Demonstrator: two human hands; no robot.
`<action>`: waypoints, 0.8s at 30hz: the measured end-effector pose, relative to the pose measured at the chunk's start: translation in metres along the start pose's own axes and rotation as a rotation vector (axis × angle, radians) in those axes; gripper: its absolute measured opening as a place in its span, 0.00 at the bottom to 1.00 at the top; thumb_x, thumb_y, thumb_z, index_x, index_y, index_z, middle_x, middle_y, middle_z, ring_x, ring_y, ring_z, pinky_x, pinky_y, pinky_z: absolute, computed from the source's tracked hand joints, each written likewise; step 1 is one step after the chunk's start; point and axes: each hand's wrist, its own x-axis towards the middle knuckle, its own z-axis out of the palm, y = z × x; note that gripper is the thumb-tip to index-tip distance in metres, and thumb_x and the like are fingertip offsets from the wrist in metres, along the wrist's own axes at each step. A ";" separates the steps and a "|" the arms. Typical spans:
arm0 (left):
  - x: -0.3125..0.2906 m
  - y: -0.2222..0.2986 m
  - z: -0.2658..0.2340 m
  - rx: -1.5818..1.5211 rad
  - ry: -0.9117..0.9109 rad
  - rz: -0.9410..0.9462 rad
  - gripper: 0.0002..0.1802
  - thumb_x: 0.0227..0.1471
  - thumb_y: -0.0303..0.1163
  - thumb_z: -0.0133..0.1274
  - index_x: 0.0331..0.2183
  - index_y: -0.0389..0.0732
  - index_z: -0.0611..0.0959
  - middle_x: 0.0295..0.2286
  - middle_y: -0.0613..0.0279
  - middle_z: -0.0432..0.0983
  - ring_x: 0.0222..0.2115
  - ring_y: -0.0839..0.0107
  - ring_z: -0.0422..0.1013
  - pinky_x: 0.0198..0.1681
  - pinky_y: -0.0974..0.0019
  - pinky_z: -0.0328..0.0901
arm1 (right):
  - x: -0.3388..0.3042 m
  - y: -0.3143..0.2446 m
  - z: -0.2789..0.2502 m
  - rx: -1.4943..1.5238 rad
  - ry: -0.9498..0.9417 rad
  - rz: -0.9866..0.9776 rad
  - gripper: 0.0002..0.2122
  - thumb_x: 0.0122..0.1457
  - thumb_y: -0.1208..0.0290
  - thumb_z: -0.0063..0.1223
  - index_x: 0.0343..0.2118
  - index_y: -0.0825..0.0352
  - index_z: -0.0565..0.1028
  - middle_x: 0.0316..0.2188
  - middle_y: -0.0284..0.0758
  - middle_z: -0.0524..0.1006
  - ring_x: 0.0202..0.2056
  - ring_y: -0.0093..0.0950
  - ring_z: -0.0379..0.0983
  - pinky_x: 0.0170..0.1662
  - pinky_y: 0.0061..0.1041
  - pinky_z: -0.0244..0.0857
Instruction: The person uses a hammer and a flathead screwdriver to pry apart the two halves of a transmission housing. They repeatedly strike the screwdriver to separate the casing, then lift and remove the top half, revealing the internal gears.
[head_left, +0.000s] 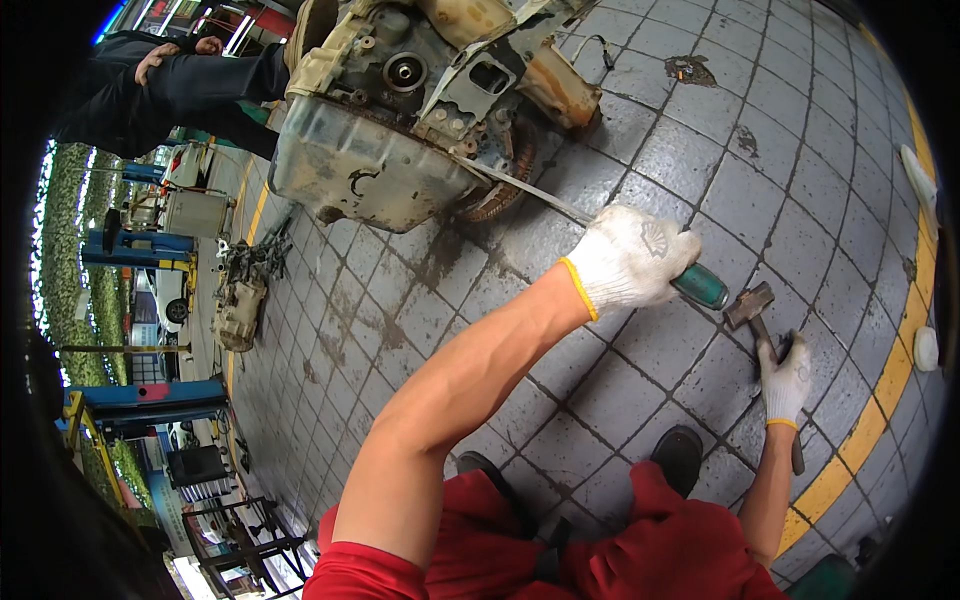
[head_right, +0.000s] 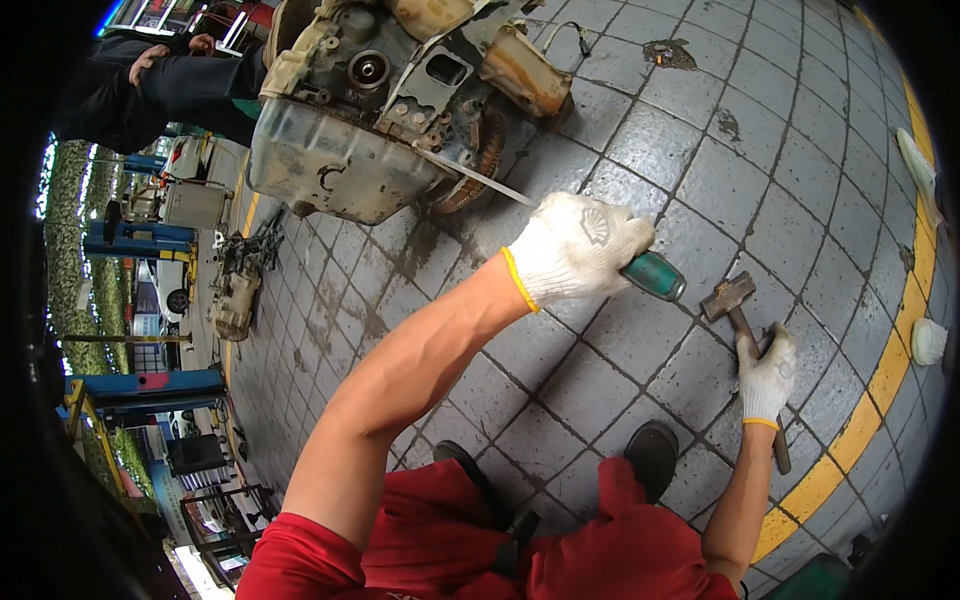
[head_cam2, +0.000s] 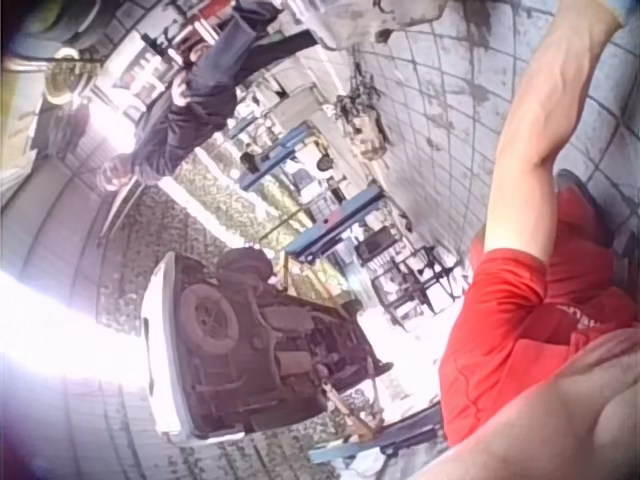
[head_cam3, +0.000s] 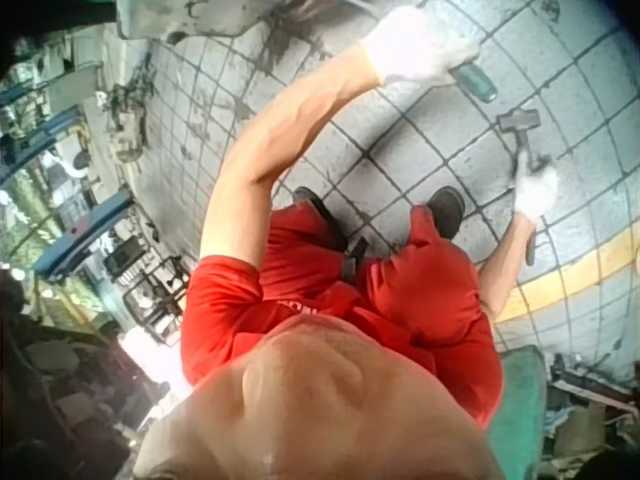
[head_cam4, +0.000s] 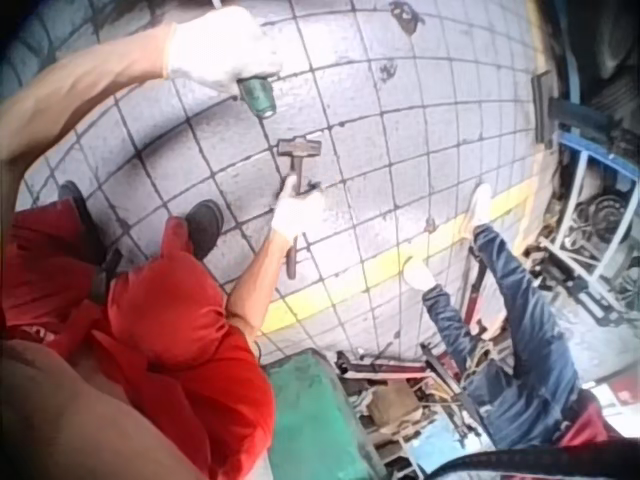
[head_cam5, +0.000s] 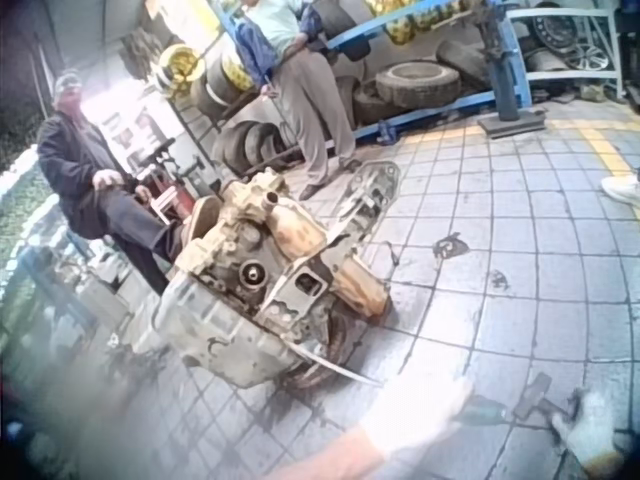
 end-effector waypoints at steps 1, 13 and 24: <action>0.000 0.000 0.001 -0.003 0.009 0.002 0.11 0.53 0.41 0.67 0.35 0.48 0.84 0.28 0.58 0.84 0.31 0.50 0.84 0.34 0.46 0.77 | -0.004 0.002 0.005 -0.010 -0.015 0.014 0.32 0.64 0.54 0.74 0.64 0.68 0.76 0.57 0.51 0.82 0.55 0.53 0.82 0.59 0.47 0.77; -0.002 0.003 -0.007 -0.038 -0.022 -0.004 0.12 0.53 0.41 0.66 0.35 0.47 0.83 0.29 0.57 0.85 0.33 0.48 0.84 0.36 0.45 0.77 | -0.002 -0.009 0.017 0.309 -0.169 -0.092 0.18 0.67 0.65 0.69 0.56 0.66 0.79 0.40 0.43 0.83 0.41 0.44 0.84 0.47 0.41 0.79; 0.004 0.007 -0.019 0.037 -0.068 -0.051 0.14 0.52 0.46 0.68 0.35 0.50 0.85 0.31 0.61 0.85 0.36 0.52 0.85 0.37 0.49 0.77 | 0.010 -0.163 -0.127 1.868 -0.127 0.135 0.14 0.82 0.48 0.51 0.47 0.55 0.71 0.26 0.23 0.64 0.20 0.18 0.59 0.23 0.24 0.58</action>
